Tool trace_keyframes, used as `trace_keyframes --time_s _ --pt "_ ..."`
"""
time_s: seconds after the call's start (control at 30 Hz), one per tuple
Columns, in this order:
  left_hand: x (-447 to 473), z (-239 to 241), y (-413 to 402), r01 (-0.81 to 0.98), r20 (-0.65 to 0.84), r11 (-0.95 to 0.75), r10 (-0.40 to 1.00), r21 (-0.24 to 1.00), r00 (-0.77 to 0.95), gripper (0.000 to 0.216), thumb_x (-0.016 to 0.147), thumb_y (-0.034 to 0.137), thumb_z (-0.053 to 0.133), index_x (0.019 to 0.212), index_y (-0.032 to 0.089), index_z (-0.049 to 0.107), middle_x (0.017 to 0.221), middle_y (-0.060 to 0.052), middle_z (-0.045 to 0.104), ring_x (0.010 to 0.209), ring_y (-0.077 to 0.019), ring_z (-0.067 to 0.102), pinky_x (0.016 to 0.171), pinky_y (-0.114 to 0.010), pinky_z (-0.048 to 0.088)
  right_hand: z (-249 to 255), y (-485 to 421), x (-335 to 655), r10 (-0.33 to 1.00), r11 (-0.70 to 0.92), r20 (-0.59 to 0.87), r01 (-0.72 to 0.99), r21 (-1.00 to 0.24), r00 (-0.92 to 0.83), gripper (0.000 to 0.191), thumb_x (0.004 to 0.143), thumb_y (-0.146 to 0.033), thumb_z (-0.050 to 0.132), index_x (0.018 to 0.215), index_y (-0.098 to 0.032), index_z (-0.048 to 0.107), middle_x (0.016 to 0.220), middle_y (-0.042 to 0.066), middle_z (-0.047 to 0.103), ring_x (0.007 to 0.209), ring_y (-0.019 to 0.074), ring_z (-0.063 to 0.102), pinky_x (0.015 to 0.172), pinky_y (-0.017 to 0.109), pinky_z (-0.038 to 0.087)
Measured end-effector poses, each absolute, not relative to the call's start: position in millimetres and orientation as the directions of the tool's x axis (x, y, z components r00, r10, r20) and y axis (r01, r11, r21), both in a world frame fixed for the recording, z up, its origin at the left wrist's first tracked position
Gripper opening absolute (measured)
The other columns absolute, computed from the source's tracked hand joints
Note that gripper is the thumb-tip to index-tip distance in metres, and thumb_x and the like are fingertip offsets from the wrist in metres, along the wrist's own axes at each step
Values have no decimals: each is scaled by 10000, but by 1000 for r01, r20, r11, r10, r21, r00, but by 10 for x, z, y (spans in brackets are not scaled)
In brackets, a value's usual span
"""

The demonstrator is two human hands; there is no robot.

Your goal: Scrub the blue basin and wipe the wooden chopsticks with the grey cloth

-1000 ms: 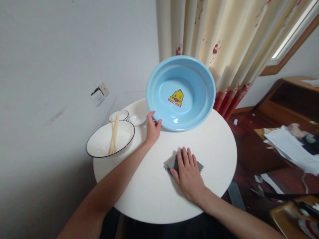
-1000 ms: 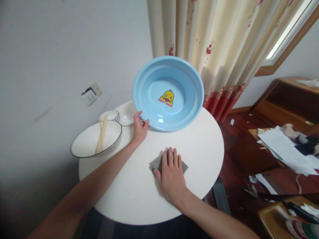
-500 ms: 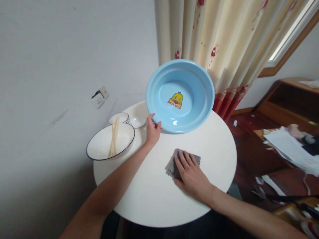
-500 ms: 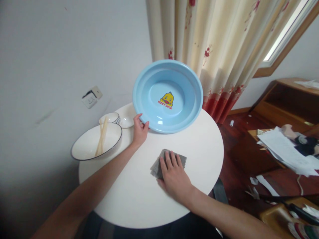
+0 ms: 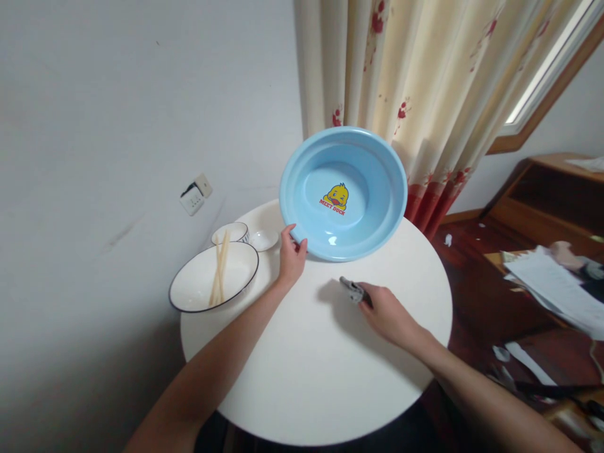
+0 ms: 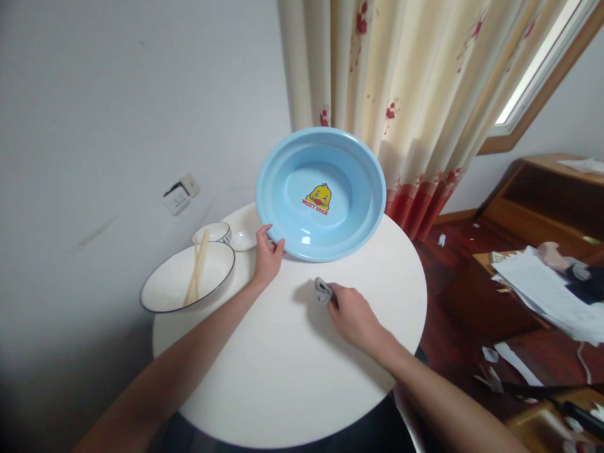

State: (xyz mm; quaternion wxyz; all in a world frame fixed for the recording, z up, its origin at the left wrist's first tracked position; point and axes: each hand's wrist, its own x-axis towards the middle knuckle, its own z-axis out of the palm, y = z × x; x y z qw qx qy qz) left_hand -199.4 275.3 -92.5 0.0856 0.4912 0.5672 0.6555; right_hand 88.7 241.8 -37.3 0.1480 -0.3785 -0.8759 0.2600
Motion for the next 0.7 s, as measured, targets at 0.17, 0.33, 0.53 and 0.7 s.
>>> trace_keyframes --time_s 0.17,0.33,0.53,0.7 --pt "-2006 -930 2742 480 575 -347 653 806 -493 524 937 257 666 1395 238 414 994 -15 570 651 -90 546 602 -207 484 94 3127 807 833 467 178 493 -734 -524 247 916 -290 490 875 -148 688 753 34 695 696 200 635 618 268 438" --pt "-2025 -927 2727 497 575 -334 658 801 -486 520 924 249 672 1385 234 432 972 -5 563 633 -89 530 612 -212 478 150 3521 420 783 620 441 495 -609 -439 338 940 -229 463 1167 -134 695 983 101 757 882 257 675 783 322 484" --pt "-2071 -896 2689 520 591 -335 654 786 -473 515 919 231 678 1380 248 448 979 -12 562 659 -105 537 634 -232 489 -344 3625 -72 657 751 256 583 -312 -709 519 994 -198 524 1508 -128 511 1599 202 462 1436 297 457 1142 391 359" --pt "-2104 -846 2640 509 568 -318 675 800 -471 498 932 232 666 1376 258 444 962 -7 564 643 -104 534 614 -231 484 -417 3623 -198 601 778 97 553 -300 -793 559 1061 -546 467 1387 -112 601 1403 207 626 1314 298 552 1087 369 376"
